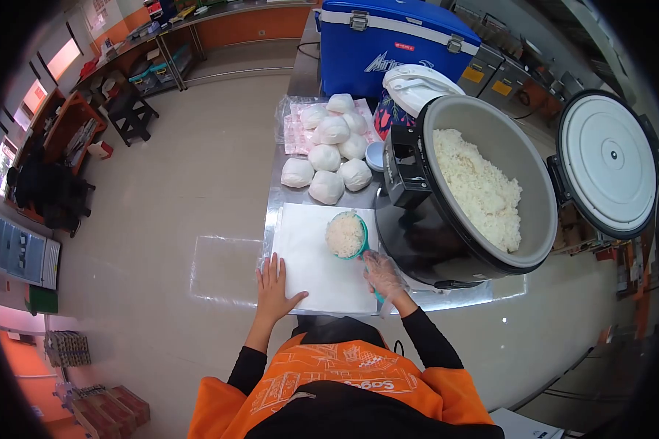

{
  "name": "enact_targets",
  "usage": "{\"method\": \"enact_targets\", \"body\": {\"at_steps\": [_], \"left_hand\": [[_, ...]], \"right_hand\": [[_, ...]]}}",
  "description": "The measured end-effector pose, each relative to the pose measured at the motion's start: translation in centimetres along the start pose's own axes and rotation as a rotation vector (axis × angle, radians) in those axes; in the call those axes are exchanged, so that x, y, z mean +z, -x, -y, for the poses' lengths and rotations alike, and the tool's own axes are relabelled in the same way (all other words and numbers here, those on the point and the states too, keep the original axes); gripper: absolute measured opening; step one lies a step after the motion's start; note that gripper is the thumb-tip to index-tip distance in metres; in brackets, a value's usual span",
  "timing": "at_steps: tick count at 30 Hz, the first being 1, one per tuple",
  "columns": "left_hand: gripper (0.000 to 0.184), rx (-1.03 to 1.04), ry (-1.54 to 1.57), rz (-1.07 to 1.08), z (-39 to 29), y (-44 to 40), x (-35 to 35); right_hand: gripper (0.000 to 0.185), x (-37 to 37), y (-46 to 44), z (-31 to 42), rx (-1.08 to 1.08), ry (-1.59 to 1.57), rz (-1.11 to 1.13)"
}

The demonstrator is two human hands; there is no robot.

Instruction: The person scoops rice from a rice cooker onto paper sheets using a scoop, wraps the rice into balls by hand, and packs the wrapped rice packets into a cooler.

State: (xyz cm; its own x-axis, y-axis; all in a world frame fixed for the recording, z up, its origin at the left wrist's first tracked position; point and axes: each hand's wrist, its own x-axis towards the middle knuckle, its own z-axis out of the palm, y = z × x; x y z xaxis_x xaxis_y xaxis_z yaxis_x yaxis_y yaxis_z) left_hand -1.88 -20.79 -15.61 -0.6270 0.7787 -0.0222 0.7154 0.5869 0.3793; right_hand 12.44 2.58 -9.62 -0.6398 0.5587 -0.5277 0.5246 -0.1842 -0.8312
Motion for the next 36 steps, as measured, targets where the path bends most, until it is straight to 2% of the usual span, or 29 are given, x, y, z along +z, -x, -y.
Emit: {"method": "enact_targets", "body": {"at_steps": [1, 4, 7, 9, 11, 14, 17, 20, 25, 29, 31, 34, 36], "left_hand": [[0.105, 0.01, 0.012, -0.005, 0.2, -0.1, 0.1], [0.104, 0.03, 0.055, -0.028, 0.7, 0.3, 0.3], [0.099, 0.051, 0.103, -0.057, 0.4, 0.4, 0.2], [0.094, 0.089, 0.114, -0.038, 0.1, 0.5, -0.1], [0.083, 0.095, 0.132, -0.106, -0.5, 0.7, -0.5], [0.066, 0.205, 0.282, -0.108, -0.2, 0.9, -0.4], [0.054, 0.328, 0.407, -0.071, -1.0, 0.8, -0.9], [0.042, 0.374, 0.422, -0.06, -0.8, 0.6, -0.6], [0.027, 0.379, 0.415, -0.085, -0.3, 0.9, 0.8], [0.022, 0.389, 0.377, -0.097, -0.8, 0.7, 0.6], [0.022, 0.373, 0.361, -0.043, -1.6, 0.6, -1.5], [0.029, 0.177, 0.443, -0.06, -1.0, -2.9, -1.4], [0.039, 0.215, 0.406, -0.183, -0.2, -7.1, -1.8]], "right_hand": [[0.042, 0.3, -0.3, -0.1, -0.013, 0.104, -0.095], [0.036, 1.5, -0.1, -0.6, -0.469, 0.749, -0.451], [0.038, 3.4, 1.2, -0.7, -0.57, 0.92, -0.377], [0.042, 4.5, 1.4, -1.1, -0.534, 0.949, -0.303], [0.049, 4.9, 1.0, -1.4, -0.537, 0.952, -0.258], [0.054, 5.8, 0.2, -1.6, -0.581, 0.888, -0.361], [0.058, 6.4, -0.2, 0.8, -0.202, 0.837, -0.085], [0.059, 6.5, -1.4, -1.3, -0.109, 0.887, -0.074], [0.06, 6.2, -1.5, -0.9, -0.17, 0.876, -0.072], [0.058, 5.2, -1.4, -0.3, -0.193, 0.855, -0.016], [0.056, 4.7, -1.6, -0.7, -0.292, 0.808, -0.023], [0.054, 3.7, -2.4, -1.6, -0.393, 0.794, -0.031], [0.054, 3.8, -2.2, -1.2, -0.395, 0.784, -0.04]]}}
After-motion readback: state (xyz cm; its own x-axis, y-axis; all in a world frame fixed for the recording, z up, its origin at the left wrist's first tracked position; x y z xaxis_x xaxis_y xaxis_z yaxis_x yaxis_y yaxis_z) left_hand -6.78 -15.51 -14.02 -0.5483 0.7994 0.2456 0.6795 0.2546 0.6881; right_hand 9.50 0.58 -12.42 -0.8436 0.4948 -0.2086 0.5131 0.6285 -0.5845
